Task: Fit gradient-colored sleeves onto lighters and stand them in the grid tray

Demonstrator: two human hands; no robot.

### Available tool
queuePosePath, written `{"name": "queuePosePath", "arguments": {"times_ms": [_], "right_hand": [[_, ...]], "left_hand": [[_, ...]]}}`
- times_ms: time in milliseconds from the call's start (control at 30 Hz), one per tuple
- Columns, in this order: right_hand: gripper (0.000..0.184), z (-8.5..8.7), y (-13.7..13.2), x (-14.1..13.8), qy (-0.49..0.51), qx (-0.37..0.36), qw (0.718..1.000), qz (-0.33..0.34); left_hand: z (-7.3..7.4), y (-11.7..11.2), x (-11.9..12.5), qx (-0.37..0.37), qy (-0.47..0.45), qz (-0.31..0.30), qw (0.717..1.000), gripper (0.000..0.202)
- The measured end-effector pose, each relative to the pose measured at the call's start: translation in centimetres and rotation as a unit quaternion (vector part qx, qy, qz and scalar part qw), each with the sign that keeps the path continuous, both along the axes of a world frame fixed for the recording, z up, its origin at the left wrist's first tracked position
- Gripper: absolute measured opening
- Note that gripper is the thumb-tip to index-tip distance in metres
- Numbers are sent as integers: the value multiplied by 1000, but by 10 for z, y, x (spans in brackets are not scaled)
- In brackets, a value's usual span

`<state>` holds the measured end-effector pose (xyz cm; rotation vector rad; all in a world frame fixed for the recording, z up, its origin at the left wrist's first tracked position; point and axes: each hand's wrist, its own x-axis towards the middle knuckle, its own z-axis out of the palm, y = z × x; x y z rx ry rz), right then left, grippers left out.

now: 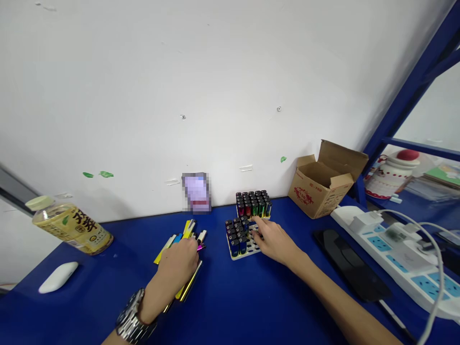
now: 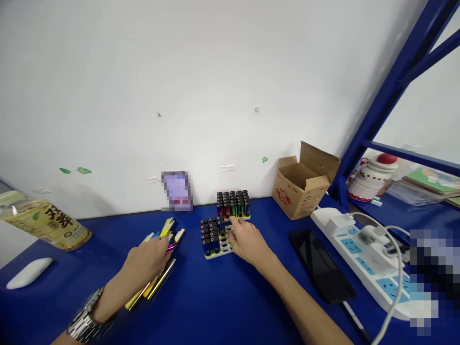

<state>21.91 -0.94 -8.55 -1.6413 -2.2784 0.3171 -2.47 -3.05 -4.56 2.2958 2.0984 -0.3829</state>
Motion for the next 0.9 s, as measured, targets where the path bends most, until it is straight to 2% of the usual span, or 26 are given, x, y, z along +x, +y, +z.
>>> {"name": "queuePosePath", "arguments": {"times_ms": [100,167,200,267,367,467,533,600,733,800,900], "right_hand": [[24,-1,-1,0,32,32,999,-7],[17,1,-4,-3,94,91,991,-9],[16,3,-7,-5,136,125,983,-1],[19,8,-14,-11,217,184,958,43],[14,18,-26,-21,280,199,933,107],[18,23,-32,-28,320,150,928,120],[20,22,-33,-29,359,99,919,129],[30,20,-32,-30,390,63,909,132],[39,12,-29,-28,417,46,902,102],[36,9,-26,-26,464,34,883,69],[20,6,-19,-21,566,41,823,14]], "left_hand": [[10,3,4,20,-53,-2,998,21],[18,3,8,54,-162,-25,985,21],[22,2,12,67,-235,-41,969,22],[28,-1,22,75,-381,-75,918,26],[31,-6,39,44,-516,-104,849,28],[31,-9,53,21,-562,-107,820,26],[30,-9,59,16,-573,-97,814,25],[28,-8,64,6,-578,-90,811,26],[21,-8,71,-3,-596,-64,801,29],[18,-8,73,12,-614,-37,788,32],[16,-6,71,35,-651,-8,758,39]]}}
